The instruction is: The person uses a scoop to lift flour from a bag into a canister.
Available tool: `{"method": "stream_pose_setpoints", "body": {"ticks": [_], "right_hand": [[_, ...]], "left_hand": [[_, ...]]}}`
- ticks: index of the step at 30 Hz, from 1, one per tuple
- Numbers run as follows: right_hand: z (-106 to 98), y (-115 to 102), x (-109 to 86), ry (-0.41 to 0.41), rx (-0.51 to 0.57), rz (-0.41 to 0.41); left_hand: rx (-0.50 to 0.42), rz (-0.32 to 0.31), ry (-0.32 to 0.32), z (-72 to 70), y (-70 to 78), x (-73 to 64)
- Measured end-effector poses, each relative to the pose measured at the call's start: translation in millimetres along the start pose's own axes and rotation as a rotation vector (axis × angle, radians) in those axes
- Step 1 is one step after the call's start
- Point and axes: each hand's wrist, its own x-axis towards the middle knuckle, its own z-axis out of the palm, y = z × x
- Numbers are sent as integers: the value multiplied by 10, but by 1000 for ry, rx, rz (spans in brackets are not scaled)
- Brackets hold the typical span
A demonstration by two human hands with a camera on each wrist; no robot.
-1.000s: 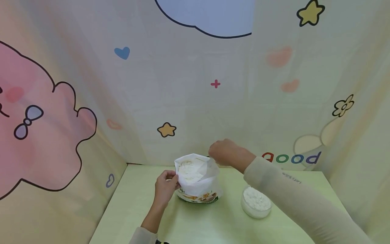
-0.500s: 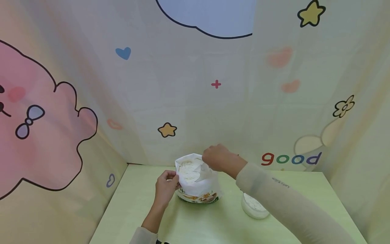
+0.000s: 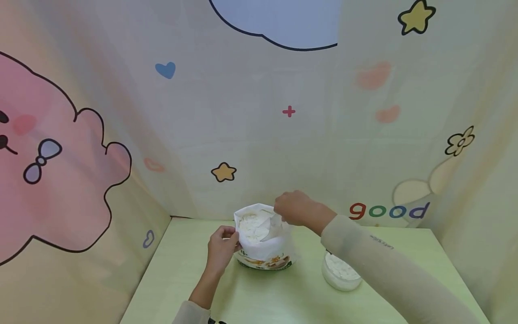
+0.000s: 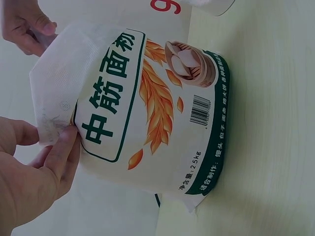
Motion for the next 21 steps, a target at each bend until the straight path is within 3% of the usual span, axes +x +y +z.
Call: {"method": "stream_pose_setpoints", "body": {"ticks": [13, 21], "right_hand": [[38, 294, -292, 104, 180, -39], [274, 414, -536, 263, 316, -50]], "left_hand": [[-14, 1, -11, -22, 8, -7], [-13, 4, -12, -14, -4, 0]]}}
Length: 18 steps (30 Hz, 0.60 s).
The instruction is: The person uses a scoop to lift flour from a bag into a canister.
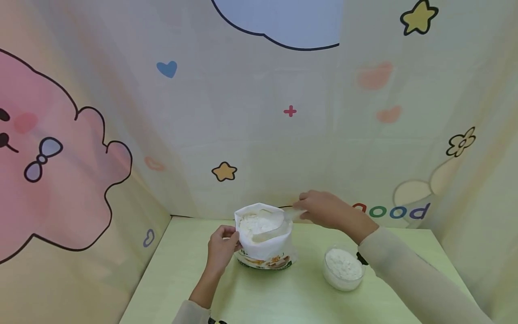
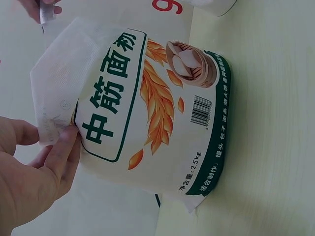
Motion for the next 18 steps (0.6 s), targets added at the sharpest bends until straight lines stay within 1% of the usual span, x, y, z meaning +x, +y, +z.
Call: {"method": "stream_pose_setpoints", "body": {"ticks": [6, 11, 18], "right_hand": [[241, 108, -208, 150, 107, 1], [461, 134, -331, 229, 184, 45], [678, 93, -425, 343, 220, 83]], "left_hand": [[7, -11, 10, -1, -15, 22], [17, -12, 11, -7, -13, 23], [17, -8, 4, -9, 15, -15]]}}
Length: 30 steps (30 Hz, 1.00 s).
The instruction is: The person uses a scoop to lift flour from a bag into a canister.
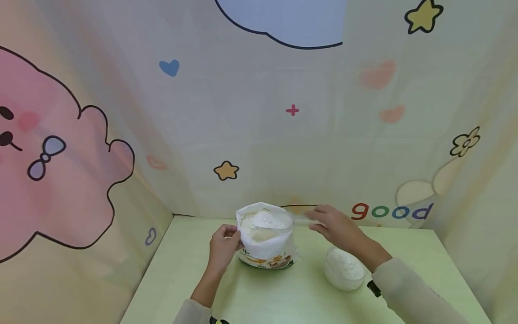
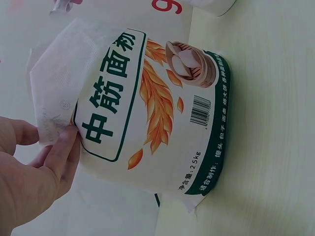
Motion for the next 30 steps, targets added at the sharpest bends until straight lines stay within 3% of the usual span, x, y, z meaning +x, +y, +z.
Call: {"method": "stream_pose_setpoints", "body": {"ticks": [14, 30], "right_hand": [[7, 48, -214, 118, 49, 10], [-179, 190, -582, 270, -17, -88]], "left_hand": [[10, -4, -1, 10, -18, 21], [12, -10, 2, 1, 7, 7]]}}
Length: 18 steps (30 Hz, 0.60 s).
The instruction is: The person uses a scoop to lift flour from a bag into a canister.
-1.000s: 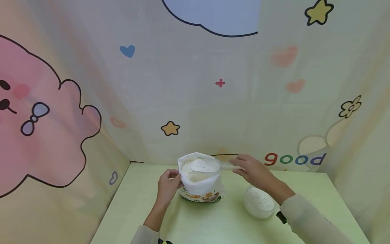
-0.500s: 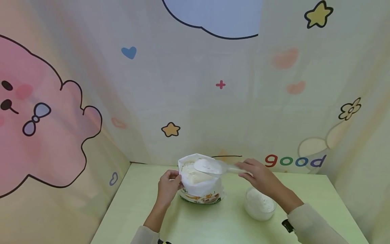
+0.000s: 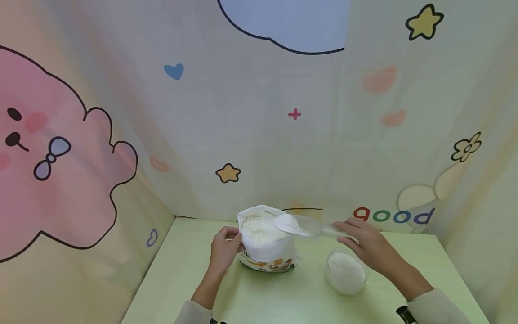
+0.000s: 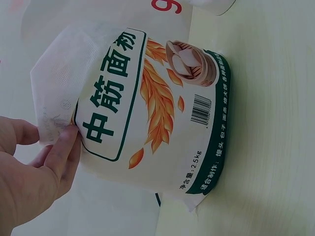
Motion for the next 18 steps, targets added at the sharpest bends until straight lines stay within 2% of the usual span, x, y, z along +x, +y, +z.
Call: {"method": "stream_pose_setpoints", "body": {"ticks": [10, 18], "right_hand": [[-245, 74, -309, 54, -22, 27], [-404, 206, -573, 59, -60, 35]], "left_hand": [[0, -2, -2, 0, 12, -21], [16, 12, 13, 5, -25, 25]]}}
